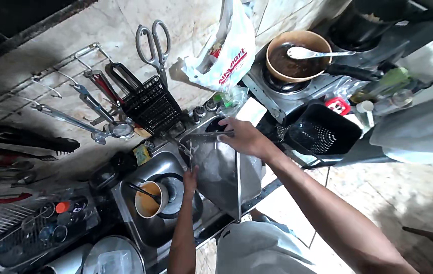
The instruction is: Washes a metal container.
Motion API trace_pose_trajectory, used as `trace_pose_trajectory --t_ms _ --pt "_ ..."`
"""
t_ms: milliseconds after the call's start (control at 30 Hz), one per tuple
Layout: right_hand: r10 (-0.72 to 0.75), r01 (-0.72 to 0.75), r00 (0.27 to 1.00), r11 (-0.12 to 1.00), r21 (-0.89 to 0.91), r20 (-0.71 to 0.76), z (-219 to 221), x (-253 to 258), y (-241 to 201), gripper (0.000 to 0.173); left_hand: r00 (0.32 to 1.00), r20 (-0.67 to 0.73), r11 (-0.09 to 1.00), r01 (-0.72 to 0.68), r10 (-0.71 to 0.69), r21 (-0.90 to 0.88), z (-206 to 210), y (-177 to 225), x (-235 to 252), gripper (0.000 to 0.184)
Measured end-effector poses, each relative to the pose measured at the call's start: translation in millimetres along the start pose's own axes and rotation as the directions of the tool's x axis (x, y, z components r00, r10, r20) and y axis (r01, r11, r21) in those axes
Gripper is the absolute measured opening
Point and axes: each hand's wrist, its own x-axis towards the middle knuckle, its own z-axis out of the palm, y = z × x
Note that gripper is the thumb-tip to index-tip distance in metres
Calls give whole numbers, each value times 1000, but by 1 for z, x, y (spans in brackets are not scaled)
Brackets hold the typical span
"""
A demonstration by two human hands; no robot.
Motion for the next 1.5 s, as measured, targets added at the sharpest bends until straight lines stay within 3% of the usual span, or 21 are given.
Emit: trace_pose_trajectory --t_ms 67,133,200,267,300,400,467,533,667,767,867,1000,1100,1167,1300,1433,1500 --pt "39 -51 992 994 -94 -117 9 -17 1 63 998 8 996 64 -64 -54 1 2 -20 51" --pt "151 -197 970 948 -250 -191 21 -33 -6 71 995 10 990 101 -100 -98 4 6 -36 51" --pt "224 -288 951 893 -347 -212 33 -41 -17 65 988 -5 980 152 -154 -129 8 9 -49 52" --pt "158 -220 970 892 -395 -183 39 -38 -20 54 979 -4 970 202 -205 -136 13 9 -56 54" --pt "129 -173 982 908 -382 -136 38 -32 -20 56 977 2 969 212 -214 -128 14 7 -57 55" --pt "33 -38 999 959 -280 -23 30 -9 -18 63 994 45 985 105 -100 -136 11 8 -49 54" --pt "-16 24 999 973 -228 39 26 1 -18 51 999 49 991 -7 14 -134 9 14 -31 83" --pt "25 29 986 949 -314 166 20 21 -32 42 991 23 989 -133 135 -56 7 17 -5 102" --pt "-29 140 950 930 -340 311 11 61 -35 37 976 39 961 -217 213 170 -3 39 36 70" --pt "-54 147 929 962 -231 367 10 96 -27 33 974 120 975 -204 193 91 -8 52 43 56" --pt "22 50 929 982 -183 371 14 121 -19 35 968 128 974 -221 214 47 -4 35 45 48" --pt "50 7 951 983 -185 304 3 111 -16 36 985 123 993 -119 119 -3 -10 8 24 49" --pt "34 -51 961 997 54 275 -3 84 -1 42 990 116 997 -79 79 2 -22 -3 1 49" --pt "3 -34 969 992 121 248 6 63 14 54 994 105 998 -28 33 -48 -27 -10 -12 45" --pt "-6 4 999 998 60 43 37 20 33 67 990 126 995 74 -64 -72 -33 -11 -32 46" --pt "211 -208 977 969 -131 12 63 3 17 84 969 172 973 201 -179 -115 -33 0 -58 45" --pt "294 -281 954 944 -171 53 69 -4 6 71 936 173 927 336 -308 -169 -29 15 -73 46"
